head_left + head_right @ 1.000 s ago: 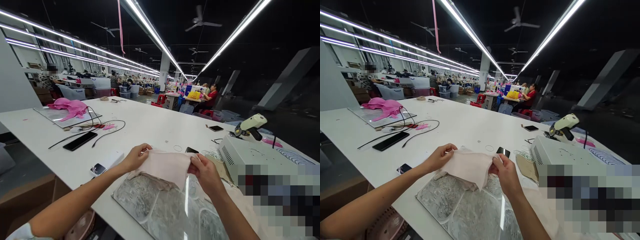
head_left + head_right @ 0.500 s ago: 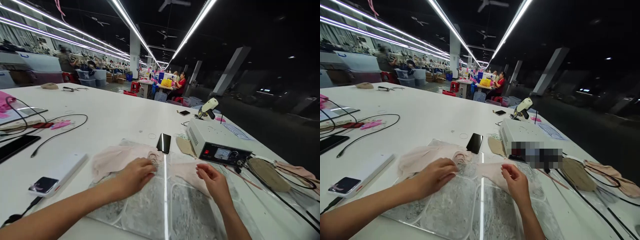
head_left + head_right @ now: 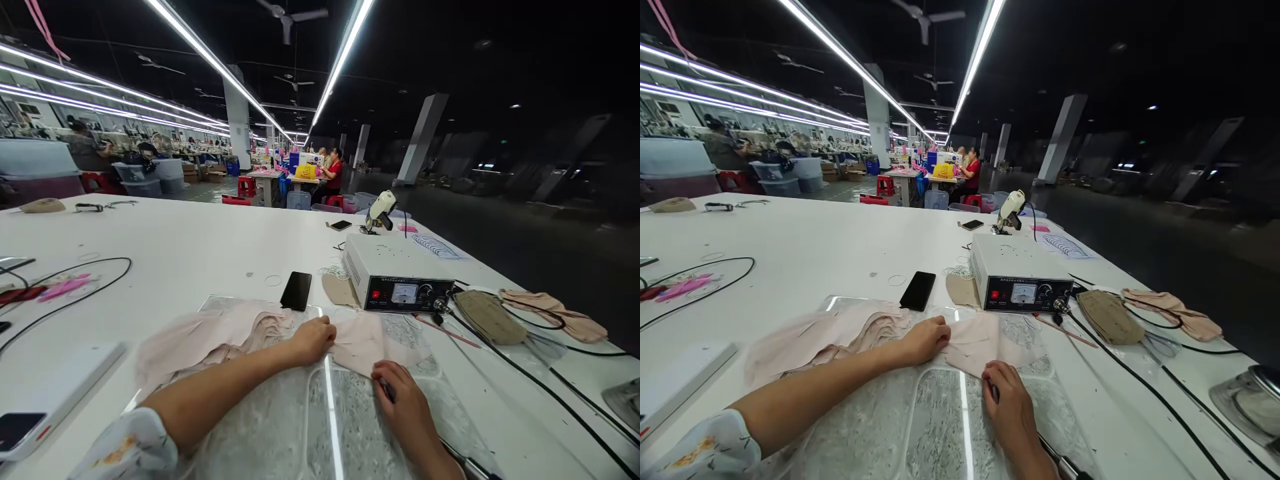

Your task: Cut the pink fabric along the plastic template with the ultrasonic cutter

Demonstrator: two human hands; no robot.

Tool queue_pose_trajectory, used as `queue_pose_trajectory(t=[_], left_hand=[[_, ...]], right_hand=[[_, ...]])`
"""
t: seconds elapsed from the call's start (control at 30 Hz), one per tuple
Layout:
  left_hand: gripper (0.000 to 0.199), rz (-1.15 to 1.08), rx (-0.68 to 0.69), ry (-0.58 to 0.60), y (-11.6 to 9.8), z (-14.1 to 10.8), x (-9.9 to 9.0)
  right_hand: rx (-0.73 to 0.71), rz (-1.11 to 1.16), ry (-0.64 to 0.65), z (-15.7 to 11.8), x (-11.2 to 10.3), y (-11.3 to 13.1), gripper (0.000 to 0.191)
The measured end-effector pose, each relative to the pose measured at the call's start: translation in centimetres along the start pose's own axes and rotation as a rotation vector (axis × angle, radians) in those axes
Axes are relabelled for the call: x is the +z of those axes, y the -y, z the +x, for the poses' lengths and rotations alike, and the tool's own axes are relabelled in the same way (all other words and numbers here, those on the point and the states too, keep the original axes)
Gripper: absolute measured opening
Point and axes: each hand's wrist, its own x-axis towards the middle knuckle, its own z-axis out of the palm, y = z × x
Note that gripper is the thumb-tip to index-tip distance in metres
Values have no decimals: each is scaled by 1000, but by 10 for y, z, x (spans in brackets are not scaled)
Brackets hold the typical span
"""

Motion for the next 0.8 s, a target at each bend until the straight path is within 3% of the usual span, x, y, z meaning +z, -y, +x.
queue_pose_trajectory(t=[0.17,0.3,0.43,0.57,0.8], left_hand=[[20,-64,24,-58,-12,-8,-9],[57,-124,226,10,-35,-17,-6],[24,-117,229,66,-45,-23,1],[18,-124,267,67,-36,-42,-8],[23,-188,282,90,-11,-103,-27]], right_hand=[[-77,-5,-57,-2,-1,-3,17],[-143,-11,-53,0,-1,6,17],[-176,-32,-36,3,-3,19,21],[-164,-110,-30,4,-3,25,50],[-250,-210,28,-3,0,25,34]])
